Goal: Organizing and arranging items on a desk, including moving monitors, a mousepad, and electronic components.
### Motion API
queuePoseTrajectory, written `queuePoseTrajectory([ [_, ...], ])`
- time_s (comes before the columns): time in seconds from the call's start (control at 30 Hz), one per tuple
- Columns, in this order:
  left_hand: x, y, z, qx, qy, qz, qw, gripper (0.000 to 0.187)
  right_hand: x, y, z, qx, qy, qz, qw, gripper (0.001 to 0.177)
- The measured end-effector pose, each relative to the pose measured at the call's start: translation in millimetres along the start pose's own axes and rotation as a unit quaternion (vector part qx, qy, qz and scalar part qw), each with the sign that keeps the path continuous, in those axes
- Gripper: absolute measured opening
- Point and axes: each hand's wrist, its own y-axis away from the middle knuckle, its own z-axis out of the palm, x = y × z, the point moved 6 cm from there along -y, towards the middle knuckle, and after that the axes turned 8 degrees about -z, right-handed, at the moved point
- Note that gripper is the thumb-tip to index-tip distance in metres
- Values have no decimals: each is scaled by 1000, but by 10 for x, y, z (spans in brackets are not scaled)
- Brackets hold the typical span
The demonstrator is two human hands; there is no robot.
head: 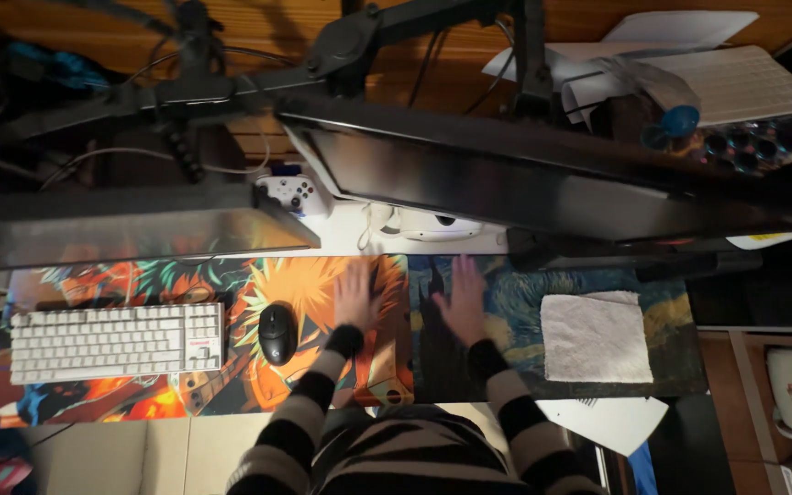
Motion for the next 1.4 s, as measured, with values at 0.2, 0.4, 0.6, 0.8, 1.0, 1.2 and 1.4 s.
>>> queuePoseTrajectory([
  [0.2, 123, 638, 283, -101, -1, 49, 994, 98, 30, 593, 900, -110, 41, 5, 993, 84],
  [0.4, 105, 687, 611, -58, -19, 83, 995, 91, -345, 490, 925, -95, -15, -99, 990, 78],
  [0.6, 108, 761, 735, -84, -36, 76, 993, 91, -490, 541, 1029, -147, 42, -95, 984, 76],
  [0.8, 41, 1092, 828, -101, -51, 61, 992, 92, -564, 455, 1228, -142, 10, -113, 983, 74],
  [1.0, -106, 1548, 697, -12, -12, 66, 998, 92, -654, 478, 1262, -96, 47, -138, 985, 72],
  [1.2, -179, 1854, 572, -9, -22, 100, 995, 92, -696, 493, 1291, -70, 53, -152, 985, 73],
  [1.4, -302, 2161, 372, -53, 15, 131, 990, 91, -699, 493, 1369, -95, 89, -133, 983, 75],
])
